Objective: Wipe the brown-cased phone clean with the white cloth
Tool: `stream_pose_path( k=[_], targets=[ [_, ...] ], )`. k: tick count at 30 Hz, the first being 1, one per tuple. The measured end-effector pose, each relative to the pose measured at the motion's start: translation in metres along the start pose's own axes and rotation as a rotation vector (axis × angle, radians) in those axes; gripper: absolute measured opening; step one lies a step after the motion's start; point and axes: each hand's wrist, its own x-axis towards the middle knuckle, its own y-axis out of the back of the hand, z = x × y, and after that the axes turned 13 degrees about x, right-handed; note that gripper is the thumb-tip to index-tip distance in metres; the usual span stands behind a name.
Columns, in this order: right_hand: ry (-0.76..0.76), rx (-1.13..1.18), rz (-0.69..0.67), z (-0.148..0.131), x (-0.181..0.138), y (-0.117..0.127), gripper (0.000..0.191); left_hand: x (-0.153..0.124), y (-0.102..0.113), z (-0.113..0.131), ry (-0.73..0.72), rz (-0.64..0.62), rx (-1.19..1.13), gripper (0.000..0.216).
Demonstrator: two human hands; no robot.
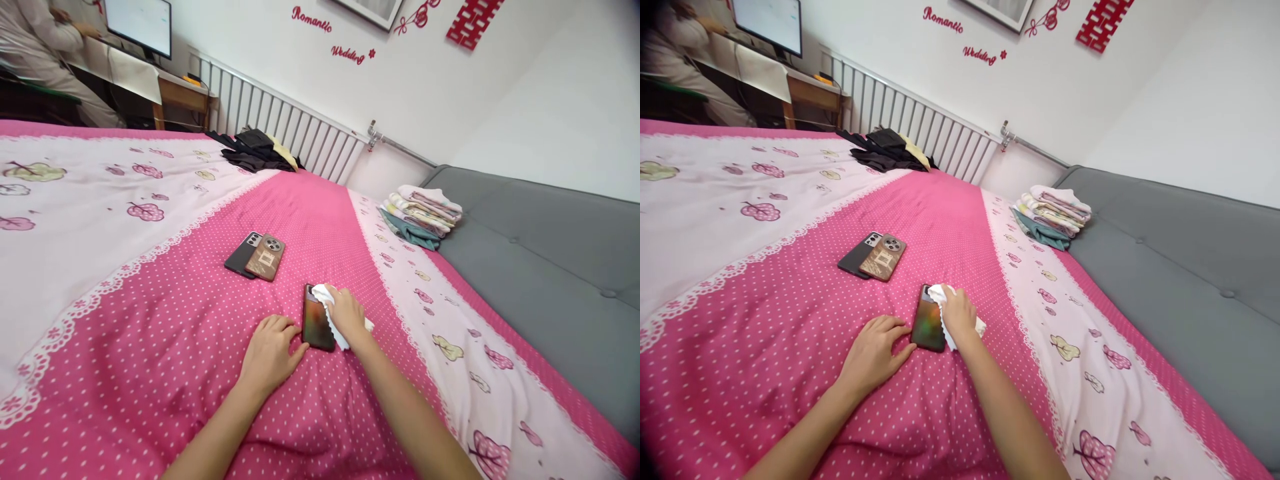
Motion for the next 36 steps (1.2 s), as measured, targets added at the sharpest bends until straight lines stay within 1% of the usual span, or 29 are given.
stream_pose_path(
  k=[4,6,8,11,15,18,20,22,25,29,33,36],
  targets=[
    [-0.024,-0.012,-0.022,-0.002,0.021,-0.001,0.042,0.000,0.001,0.000,0.003,0.008,-0.007,0.020],
    [-0.020,-0.017,-0.033,-0.004,0.022,0.000,0.042,0.000,0.001,0.000,0.000,0.009,-0.006,0.020],
    [-0.005,-0.022,-0.043,-0.005,0.016,0.003,0.041,0.000,0.000,0.000,-0.004,0.006,-0.001,0.020],
    [0.033,-0.027,-0.056,-0.005,-0.007,0.010,0.042,0.000,0.000,0.000,-0.006,0.005,0.002,0.020],
    [0.118,0.006,-0.092,-0.001,-0.053,0.022,0.042,-0.001,0.001,0.000,-0.007,-0.006,0.018,0.019],
    [0.169,0.040,-0.154,0.003,-0.083,0.030,0.041,-0.001,0.002,0.000,-0.010,-0.005,0.014,0.018],
    [0.185,0.051,-0.179,0.005,-0.095,0.034,0.041,-0.001,0.002,0.000,-0.009,-0.002,0.012,0.018],
    [0.185,0.048,-0.183,0.005,-0.098,0.035,0.040,0.000,0.002,0.001,-0.007,-0.002,0.011,0.018],
    [0.172,0.027,-0.153,0.003,-0.086,0.031,0.040,0.000,0.001,0.001,-0.005,-0.004,0.013,0.019],
    [0.109,-0.009,-0.085,0.000,-0.044,0.020,0.042,0.000,0.001,0.001,-0.005,0.005,0.010,0.019],
    [0.036,-0.016,-0.108,-0.001,0.003,0.014,0.042,0.000,0.001,0.002,-0.003,-0.006,0.016,0.020],
    [0.029,-0.006,-0.106,-0.001,0.022,0.011,0.041,0.000,0.002,0.002,0.004,-0.021,0.022,0.020]
  ],
)
